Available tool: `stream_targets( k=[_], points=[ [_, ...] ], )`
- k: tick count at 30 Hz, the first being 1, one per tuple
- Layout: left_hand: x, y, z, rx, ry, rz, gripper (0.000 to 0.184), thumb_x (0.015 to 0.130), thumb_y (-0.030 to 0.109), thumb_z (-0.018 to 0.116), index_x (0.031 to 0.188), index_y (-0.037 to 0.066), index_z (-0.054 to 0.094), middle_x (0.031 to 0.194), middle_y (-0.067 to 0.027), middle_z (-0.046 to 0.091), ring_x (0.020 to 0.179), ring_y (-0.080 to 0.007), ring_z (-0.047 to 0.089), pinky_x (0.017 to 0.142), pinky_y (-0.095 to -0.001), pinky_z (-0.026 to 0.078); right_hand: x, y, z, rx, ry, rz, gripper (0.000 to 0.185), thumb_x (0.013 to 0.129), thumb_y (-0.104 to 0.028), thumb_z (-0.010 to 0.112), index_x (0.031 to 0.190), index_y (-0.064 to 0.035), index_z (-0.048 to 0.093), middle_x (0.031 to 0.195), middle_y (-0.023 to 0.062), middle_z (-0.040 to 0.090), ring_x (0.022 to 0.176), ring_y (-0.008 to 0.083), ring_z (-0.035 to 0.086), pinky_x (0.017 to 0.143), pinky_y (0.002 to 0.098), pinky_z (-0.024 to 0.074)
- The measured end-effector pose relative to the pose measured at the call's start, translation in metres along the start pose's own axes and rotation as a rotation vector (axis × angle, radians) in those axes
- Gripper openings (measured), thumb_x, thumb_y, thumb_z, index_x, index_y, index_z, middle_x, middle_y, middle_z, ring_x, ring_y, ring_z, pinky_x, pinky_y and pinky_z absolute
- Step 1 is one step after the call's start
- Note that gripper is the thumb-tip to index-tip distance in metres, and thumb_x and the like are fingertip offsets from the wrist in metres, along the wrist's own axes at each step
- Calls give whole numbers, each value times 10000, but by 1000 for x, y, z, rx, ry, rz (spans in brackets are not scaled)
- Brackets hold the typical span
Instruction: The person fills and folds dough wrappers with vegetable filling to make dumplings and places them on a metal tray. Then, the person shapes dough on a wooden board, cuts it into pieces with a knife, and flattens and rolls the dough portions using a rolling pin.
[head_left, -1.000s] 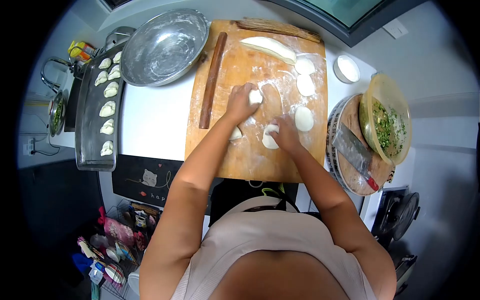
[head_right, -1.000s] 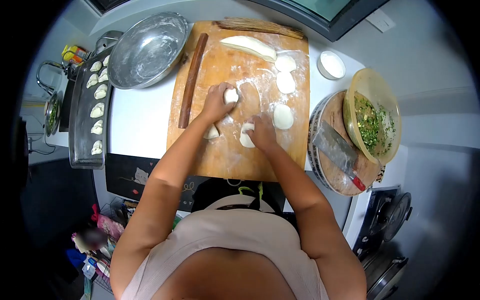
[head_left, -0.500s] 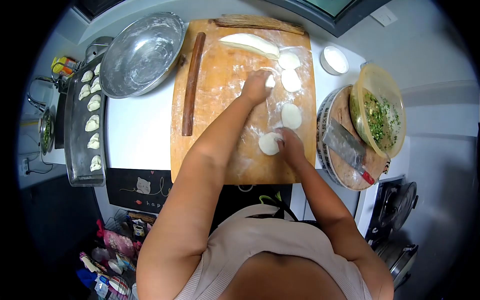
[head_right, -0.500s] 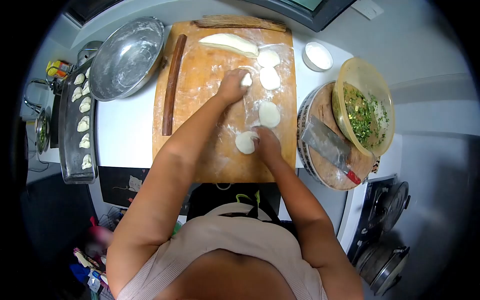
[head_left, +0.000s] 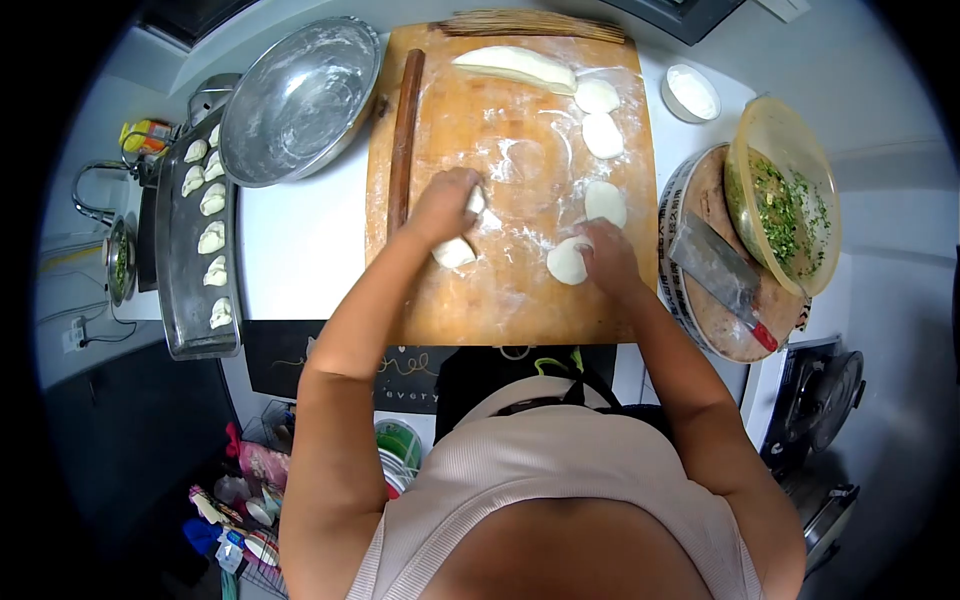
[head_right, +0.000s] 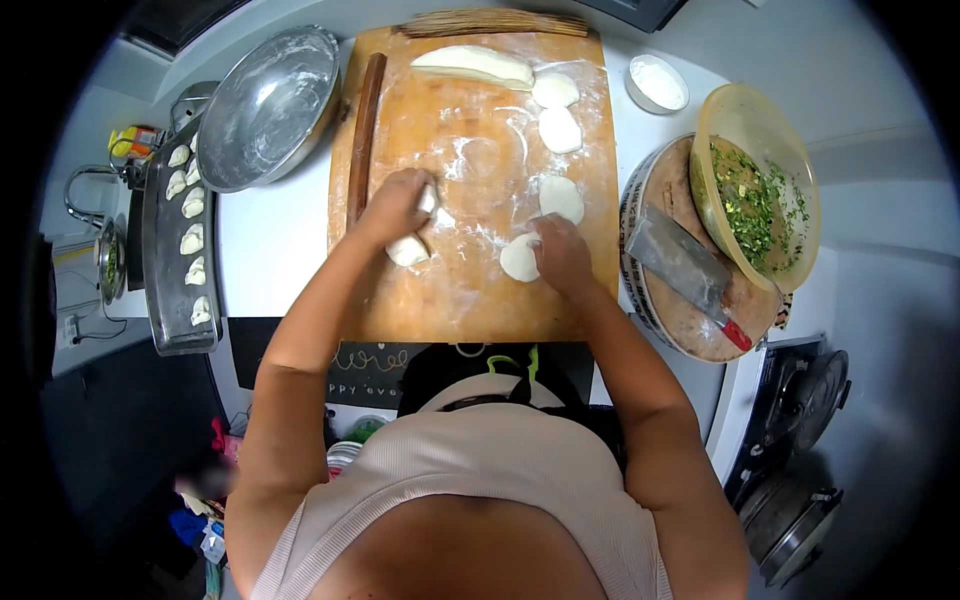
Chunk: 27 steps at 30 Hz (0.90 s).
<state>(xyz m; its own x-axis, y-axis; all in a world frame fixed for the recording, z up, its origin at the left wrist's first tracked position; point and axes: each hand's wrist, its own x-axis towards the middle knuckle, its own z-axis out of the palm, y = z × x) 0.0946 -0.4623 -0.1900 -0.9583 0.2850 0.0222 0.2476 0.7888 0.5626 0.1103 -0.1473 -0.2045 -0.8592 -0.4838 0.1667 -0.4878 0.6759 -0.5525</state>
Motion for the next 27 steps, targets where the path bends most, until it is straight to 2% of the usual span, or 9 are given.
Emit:
stream_targets(
  k=[4, 7, 10, 11, 14, 17, 20, 23, 27],
  points=[
    [-8, 28, 18, -75, 48, 111, 461, 665, 48, 693, 1096, 60, 531, 1065, -190, 580, 1029, -371, 547, 913, -427, 445, 17, -24, -5, -30, 48, -86, 294, 793, -101, 658, 1074, -27, 614, 1050, 190, 590, 977, 358, 579, 821, 429, 488],
    [-7, 41, 18, -307, 59, 9, 447, 702, 64, 705, 1103, 62, 508, 1085, -160, 564, 1043, -349, 558, 916, -400, 456, 27, -32, 13, 344, -21, 177, 310, 854, -163, 652, 1128, -28, 595, 1097, 150, 601, 1017, 305, 594, 830, 402, 491],
    [-17, 53, 20, -929, 88, -133, 425, 758, 82, 707, 1121, 56, 489, 1177, -138, 538, 1096, -315, 549, 947, -385, 444, 55, -69, 4, 1191, -198, 763, 375, 899, -239, 642, 1207, -40, 563, 1117, 105, 610, 1043, 242, 594, 840, 396, 496],
    [-21, 56, 19, -834, 109, -96, 437, 770, 83, 703, 1147, 53, 484, 1207, -137, 526, 1112, -305, 542, 957, -382, 438, 63, -80, -3, 1477, -304, 846, 426, 904, -252, 651, 1263, -55, 533, 1155, 66, 592, 1051, 201, 583, 870, 393, 494],
    [-37, 57, 13, -549, 248, -39, 492, 793, 88, 700, 1223, 41, 467, 1271, -141, 504, 1150, -285, 525, 981, -377, 422, 77, -80, 22, 1181, -390, 534, 460, 860, -214, 688, 1272, -75, 538, 1196, 98, 578, 1020, 229, 595, 881, 384, 485],
    [-67, 40, 12, -388, 479, -140, 566, 786, 98, 703, 1289, 16, 457, 1222, -165, 534, 1145, -303, 523, 984, -388, 408, 81, -83, 44, 129, -39, -93, 492, 798, -161, 715, 1258, -98, 551, 1194, 132, 567, 971, 273, 597, 842, 389, 481],
    [-99, 22, 31, -292, 557, -262, 534, 761, 91, 680, 1257, 40, 491, 1172, -196, 550, 1147, -366, 489, 997, -434, 377, 76, -89, 52, -136, -291, -89, 577, 778, -182, 715, 1312, -112, 508, 1311, 140, 510, 1155, 336, 512, 967, 494, 417],
    [-115, 33, 31, -212, 563, -217, 515, 758, 81, 668, 1241, 29, 499, 1174, -196, 533, 1119, -383, 481, 991, -441, 373, 70, -99, 53, -256, -160, -82, 529, 778, -224, 699, 1267, -101, 542, 1271, 154, 526, 1187, 329, 481, 966, 488, 386],
    [-118, 47, 34, -163, 551, -229, 610, 732, 103, 703, 1290, 24, 469, 1199, -198, 515, 1114, -383, 473, 984, -451, 378, 92, -103, 72, -302, -36, -239, 584, 817, -336, 642, 1321, -79, 497, 1357, 158, 475, 1276, 350, 407, 1056, 525, 295]
  ],
)
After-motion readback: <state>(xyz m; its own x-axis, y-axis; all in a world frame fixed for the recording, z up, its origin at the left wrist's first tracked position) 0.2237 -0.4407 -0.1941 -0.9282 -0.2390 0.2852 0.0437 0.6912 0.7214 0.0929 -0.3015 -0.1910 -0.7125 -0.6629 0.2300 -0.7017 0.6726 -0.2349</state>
